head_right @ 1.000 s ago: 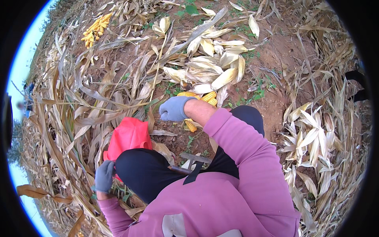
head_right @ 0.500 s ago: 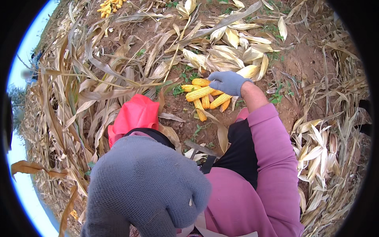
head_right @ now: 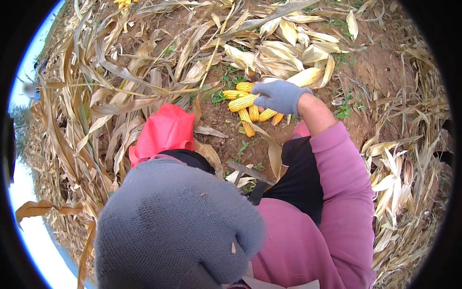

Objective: The person shucks corn cobs by hand, removing husks and silk, then places the cleaned cobs into a red bag. The person works in a cornfield with dried stalks and harvested cobs on the ground.

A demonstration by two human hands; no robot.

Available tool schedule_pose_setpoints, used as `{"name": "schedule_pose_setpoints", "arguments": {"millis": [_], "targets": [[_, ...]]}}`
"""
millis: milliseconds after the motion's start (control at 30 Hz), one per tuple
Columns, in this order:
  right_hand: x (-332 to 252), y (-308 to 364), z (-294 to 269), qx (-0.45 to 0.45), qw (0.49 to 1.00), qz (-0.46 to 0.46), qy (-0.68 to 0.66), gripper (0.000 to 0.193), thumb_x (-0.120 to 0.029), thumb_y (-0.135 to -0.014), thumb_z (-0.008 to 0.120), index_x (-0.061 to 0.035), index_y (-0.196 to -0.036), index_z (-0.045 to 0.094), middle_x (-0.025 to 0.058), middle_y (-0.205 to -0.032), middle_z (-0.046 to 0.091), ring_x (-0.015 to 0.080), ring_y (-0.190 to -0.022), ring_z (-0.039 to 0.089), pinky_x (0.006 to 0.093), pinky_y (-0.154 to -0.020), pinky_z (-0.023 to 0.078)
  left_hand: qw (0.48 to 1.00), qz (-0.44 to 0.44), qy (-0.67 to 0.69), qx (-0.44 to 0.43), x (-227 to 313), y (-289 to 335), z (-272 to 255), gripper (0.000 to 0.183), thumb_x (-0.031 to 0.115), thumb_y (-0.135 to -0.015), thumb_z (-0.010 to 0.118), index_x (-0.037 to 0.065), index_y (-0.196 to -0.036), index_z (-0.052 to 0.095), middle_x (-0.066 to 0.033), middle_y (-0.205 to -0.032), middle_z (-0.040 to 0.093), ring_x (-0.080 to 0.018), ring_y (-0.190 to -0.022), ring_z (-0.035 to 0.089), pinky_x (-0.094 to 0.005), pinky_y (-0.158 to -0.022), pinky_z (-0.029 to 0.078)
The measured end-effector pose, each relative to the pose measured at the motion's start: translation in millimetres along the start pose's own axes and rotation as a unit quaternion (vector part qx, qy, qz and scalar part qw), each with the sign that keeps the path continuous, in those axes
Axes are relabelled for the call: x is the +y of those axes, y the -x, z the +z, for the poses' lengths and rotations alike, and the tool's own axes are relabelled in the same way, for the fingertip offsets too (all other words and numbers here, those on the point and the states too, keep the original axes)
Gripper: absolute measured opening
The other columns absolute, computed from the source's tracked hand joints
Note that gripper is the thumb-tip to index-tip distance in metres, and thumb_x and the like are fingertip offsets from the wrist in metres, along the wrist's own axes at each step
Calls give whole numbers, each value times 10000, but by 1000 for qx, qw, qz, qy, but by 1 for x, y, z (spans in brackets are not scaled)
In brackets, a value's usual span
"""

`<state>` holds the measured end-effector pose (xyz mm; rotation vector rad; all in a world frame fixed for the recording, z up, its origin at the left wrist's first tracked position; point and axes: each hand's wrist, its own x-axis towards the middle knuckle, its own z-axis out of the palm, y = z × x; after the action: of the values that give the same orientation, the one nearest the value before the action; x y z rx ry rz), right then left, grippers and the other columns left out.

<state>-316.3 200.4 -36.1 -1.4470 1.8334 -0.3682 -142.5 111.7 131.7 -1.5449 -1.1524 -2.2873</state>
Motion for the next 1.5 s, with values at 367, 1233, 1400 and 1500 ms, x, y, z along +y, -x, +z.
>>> {"name": "schedule_pose_setpoints", "arguments": {"millis": [367,1233,1400,1500], "targets": [[-36,21,-13,127,933,-63,-330,383,-319,-947,480,-30,-1191,537,118,-1029,623,173,-883,616,309,-790,495,710,-225,-55,665,-27,106,-27,506,425,-984,334,-4,-1203,489,-25,-528,435,-134,-456,419,-318,-568,476],[-29,13,-1,278,917,-80,-275,226,-184,-850,613,5,-970,643,63,-886,648,108,-821,586,266,-767,471,623,-319,-234,674,-36,127,-41,746,595,-932,293,9,-1393,289,-210,-1307,458,-319,-1146,501,-435,-968,398],[-26,12,0,249,923,-57,-287,226,-213,-842,624,-7,-930,655,69,-804,644,111,-749,576,275,-722,474,698,-163,-74,693,-15,122,-46,786,622,-906,325,-7,-1374,279,-250,-1343,400,-358,-1225,430,-509,-1039,328],[-32,12,1,273,910,-75,-303,234,-225,-841,626,-14,-936,659,75,-795,652,114,-709,579,277,-688,481,723,-170,-38,668,-22,120,-41,792,630,-902,318,-2,-1378,274,-259,-1351,384,-363,-1232,422,-511,-1039,328]]}}
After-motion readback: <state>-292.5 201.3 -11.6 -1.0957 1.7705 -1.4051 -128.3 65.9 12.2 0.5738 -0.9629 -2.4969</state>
